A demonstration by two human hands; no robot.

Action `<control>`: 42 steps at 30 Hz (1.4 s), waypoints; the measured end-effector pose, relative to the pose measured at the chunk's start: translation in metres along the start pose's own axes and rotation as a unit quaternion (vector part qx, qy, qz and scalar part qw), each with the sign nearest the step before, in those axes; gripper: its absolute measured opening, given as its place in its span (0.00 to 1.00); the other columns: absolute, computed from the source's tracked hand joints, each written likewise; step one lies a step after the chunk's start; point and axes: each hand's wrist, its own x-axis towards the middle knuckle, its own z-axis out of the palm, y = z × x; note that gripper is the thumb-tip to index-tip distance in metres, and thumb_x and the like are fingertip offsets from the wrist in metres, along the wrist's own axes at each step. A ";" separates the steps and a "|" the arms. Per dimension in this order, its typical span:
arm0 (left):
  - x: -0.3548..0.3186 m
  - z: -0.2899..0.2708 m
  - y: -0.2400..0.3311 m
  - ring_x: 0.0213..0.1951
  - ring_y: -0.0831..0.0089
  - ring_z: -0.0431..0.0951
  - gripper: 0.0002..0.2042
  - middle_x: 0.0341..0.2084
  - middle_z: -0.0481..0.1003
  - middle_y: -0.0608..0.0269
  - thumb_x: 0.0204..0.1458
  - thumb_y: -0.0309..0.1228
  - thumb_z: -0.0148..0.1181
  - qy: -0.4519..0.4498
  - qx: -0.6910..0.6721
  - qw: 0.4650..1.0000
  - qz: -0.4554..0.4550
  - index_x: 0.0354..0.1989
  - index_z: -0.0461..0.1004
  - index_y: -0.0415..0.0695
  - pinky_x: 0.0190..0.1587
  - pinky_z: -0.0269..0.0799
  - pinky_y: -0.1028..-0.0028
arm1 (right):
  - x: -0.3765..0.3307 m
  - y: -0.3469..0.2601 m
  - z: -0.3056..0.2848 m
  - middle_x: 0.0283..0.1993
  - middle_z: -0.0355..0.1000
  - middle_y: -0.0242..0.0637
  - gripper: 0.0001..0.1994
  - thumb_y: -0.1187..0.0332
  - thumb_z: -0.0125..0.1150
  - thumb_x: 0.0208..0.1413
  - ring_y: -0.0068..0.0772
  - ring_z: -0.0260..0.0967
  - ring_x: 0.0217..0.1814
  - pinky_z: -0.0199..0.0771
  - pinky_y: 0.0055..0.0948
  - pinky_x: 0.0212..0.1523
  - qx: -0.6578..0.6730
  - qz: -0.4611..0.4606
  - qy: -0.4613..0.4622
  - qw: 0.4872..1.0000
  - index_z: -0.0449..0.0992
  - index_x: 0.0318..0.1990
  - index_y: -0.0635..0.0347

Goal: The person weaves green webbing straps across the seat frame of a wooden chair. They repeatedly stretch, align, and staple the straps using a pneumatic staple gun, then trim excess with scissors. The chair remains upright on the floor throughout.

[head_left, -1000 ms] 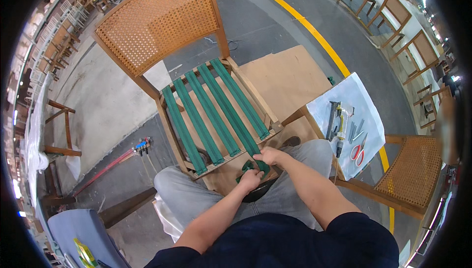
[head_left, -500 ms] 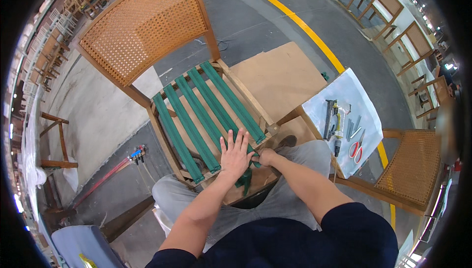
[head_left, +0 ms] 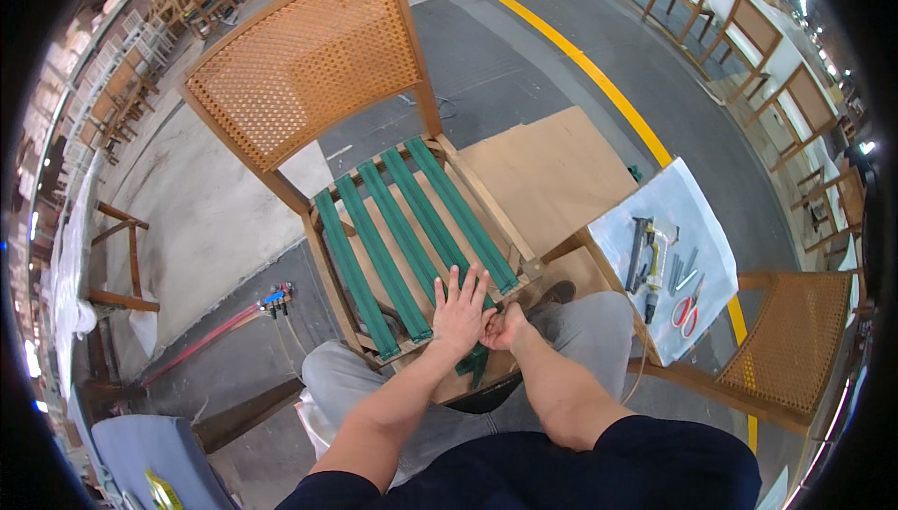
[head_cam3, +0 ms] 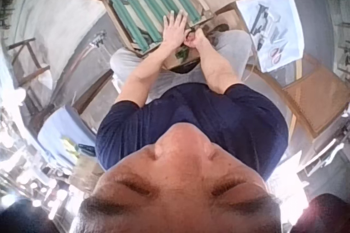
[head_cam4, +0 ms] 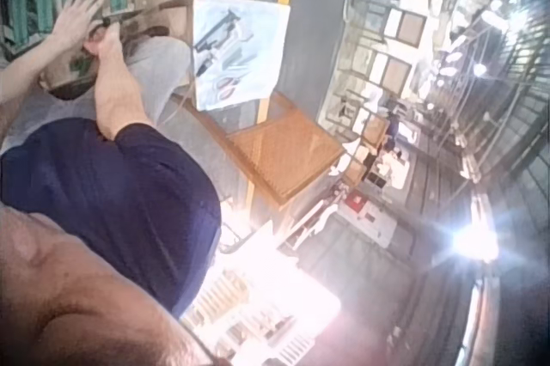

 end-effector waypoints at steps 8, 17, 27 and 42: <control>0.013 0.001 0.001 0.80 0.42 0.45 0.42 0.81 0.49 0.57 0.62 0.56 0.60 0.003 -0.016 1.000 0.009 0.81 0.54 0.51 0.78 0.40 0.35 | 0.047 -0.023 0.002 0.29 0.80 0.27 0.27 0.43 0.48 0.73 0.29 0.77 0.25 0.82 0.43 0.39 0.064 0.005 -0.051 0.997 0.83 0.45 0.58; -0.060 -0.010 0.017 0.55 0.52 0.79 0.21 0.55 0.77 0.50 0.68 0.37 0.57 -0.002 -0.453 0.885 -0.108 0.66 0.71 0.41 0.58 0.74 0.52 | 0.102 -0.049 0.014 0.30 0.80 0.29 0.24 0.48 0.49 0.72 0.30 0.78 0.26 0.82 0.41 0.38 0.004 -0.059 0.016 0.998 0.83 0.45 0.59; -0.038 0.114 0.011 0.26 0.72 0.67 0.10 0.27 0.71 0.67 0.67 0.40 0.52 -0.105 -0.824 -0.025 -0.557 0.35 0.71 0.49 0.31 0.66 0.70 | 0.125 -0.073 -0.003 0.32 0.81 0.30 0.20 0.53 0.51 0.71 0.31 0.78 0.27 0.82 0.40 0.36 -0.119 -0.110 0.103 0.981 0.83 0.46 0.60; -0.024 0.183 0.004 0.29 0.74 0.70 0.08 0.30 0.73 0.67 0.67 0.38 0.55 -0.011 -0.797 -0.124 -0.591 0.39 0.73 0.48 0.32 0.69 0.72 | 0.130 -0.082 -0.030 0.34 0.82 0.33 0.15 0.61 0.53 0.70 0.33 0.80 0.28 0.82 0.37 0.33 -0.269 -0.114 0.181 0.939 0.82 0.46 0.62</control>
